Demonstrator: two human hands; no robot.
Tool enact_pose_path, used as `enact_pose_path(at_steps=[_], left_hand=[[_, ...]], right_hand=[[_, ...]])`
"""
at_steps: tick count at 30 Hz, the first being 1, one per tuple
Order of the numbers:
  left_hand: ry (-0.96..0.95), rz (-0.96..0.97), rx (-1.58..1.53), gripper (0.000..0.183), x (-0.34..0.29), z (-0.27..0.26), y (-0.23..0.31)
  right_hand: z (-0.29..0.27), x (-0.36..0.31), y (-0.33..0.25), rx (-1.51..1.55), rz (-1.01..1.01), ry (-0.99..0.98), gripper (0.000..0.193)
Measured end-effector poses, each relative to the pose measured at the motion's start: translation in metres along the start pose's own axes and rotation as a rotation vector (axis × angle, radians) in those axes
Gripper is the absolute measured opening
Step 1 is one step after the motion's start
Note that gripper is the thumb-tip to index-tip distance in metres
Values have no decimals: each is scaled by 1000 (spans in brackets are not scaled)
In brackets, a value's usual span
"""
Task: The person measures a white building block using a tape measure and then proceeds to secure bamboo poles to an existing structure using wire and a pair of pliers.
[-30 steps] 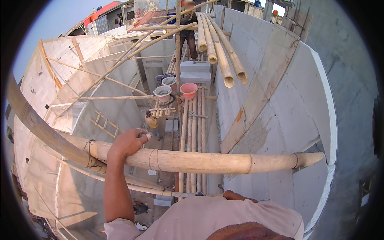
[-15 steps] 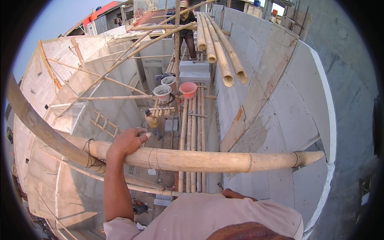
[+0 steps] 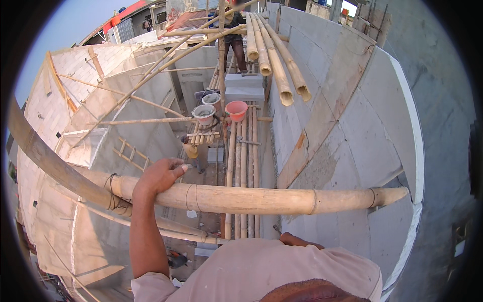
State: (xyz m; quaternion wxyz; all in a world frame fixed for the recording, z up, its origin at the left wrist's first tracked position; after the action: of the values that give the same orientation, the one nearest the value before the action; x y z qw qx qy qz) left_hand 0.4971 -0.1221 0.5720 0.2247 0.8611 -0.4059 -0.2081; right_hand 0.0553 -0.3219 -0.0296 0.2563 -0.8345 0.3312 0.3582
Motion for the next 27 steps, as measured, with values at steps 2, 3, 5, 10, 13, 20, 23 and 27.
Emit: enact_pose_path(at_steps=[2, 3, 5, 10, 13, 20, 23, 27], left_hand=[[15, -10, -8, 50, -4, 0, -9], [18, -9, -13, 50, -3, 1, -10], [16, -14, -5, 50, -2, 0, -8], [3, -28, -12, 50, 1, 1, -6], [7, -29, -11, 50, -1, 2, -9], [9, -41, -3, 50, -4, 0, -5], [1, -65, -6, 50, -4, 1, -5], [-9, -75, -15, 50, -5, 1, -5]], right_hand=[[-7, -6, -18, -234, -127, -67, 35], [-4, -8, -24, -436, -234, -131, 37], [6, -1, -17, -505, -257, -171, 40], [23, 16, 0, -238, -139, -123, 38], [25, 14, 0, -215, -146, -133, 38], [20, 13, 5, -58, -60, -115, 43], [20, 10, 18, 167, 95, -70, 51], [20, 5, 22, 275, 180, -33, 50]])
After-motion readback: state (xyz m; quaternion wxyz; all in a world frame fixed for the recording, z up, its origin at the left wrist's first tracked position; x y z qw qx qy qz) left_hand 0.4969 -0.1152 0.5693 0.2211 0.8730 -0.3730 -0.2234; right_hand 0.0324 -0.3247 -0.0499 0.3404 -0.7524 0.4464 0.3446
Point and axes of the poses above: each hand's wrist, its own x-axis towards the middle knuckle, its own z-axis out of the palm, y = z × x, the point moved 6 cm from there along x, towards the middle knuckle, and after that the axes turned 4 degrees about -x, right-handed, at the moved point
